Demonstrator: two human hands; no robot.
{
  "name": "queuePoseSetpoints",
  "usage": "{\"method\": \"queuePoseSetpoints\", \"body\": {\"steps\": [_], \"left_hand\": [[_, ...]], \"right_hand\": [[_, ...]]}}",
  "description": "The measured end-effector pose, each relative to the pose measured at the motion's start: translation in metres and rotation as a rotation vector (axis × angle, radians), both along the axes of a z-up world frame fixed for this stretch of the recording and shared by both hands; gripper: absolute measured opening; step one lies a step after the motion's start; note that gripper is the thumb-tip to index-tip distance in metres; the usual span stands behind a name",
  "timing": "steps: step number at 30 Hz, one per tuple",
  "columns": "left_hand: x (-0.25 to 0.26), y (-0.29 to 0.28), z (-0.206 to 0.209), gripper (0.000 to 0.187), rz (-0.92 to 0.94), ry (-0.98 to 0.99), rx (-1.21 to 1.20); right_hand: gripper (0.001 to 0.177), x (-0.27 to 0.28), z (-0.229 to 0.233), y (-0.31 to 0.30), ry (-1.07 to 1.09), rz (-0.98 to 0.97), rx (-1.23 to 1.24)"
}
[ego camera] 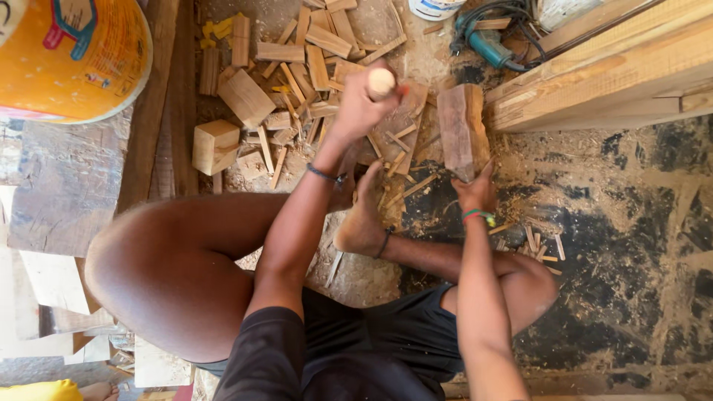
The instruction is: The person sits on the floor and carves a small cylindrical piece of wood using a chisel and a wooden mallet. They repeatedly strike the chisel to shape the wood, occasionally adjusting its position.
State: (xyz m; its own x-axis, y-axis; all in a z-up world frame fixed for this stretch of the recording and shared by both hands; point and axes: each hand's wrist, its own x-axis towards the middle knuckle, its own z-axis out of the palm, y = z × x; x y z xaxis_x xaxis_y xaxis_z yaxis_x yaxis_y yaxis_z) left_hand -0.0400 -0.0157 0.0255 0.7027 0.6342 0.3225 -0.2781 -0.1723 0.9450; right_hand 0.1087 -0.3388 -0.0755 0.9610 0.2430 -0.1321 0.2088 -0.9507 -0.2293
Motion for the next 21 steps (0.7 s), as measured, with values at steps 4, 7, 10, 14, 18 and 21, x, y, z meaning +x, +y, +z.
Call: {"method": "queuePoseSetpoints", "body": {"steps": [4, 7, 10, 14, 18, 21], "left_hand": [[-0.020, 0.022, 0.037, 0.022, 0.170, -0.113, 0.038], [-0.029, 0.039, 0.053, 0.021, 0.222, -0.143, 0.113], [-0.041, 0.039, 0.056, 0.022, 0.295, -0.132, 0.140], [-0.040, 0.037, 0.063, 0.022, 0.206, -0.123, 0.048], [-0.049, 0.032, 0.071, 0.025, 0.238, -0.065, 0.172], [-0.049, 0.040, 0.077, 0.025, 0.270, -0.067, 0.261]], "right_hand": [[0.110, 0.016, -0.035, 0.028, -0.068, -0.070, -0.088], [0.092, 0.019, -0.031, 0.047, -0.211, 0.169, 0.175], [0.091, 0.010, -0.018, 0.082, -0.423, 0.573, 0.269], [0.081, -0.007, -0.012, 0.123, -0.318, 1.052, -0.028], [0.037, -0.009, -0.039, 0.132, -0.293, 1.086, -0.005], [0.025, 0.003, -0.046, 0.141, -0.389, 1.042, 0.054]]}}
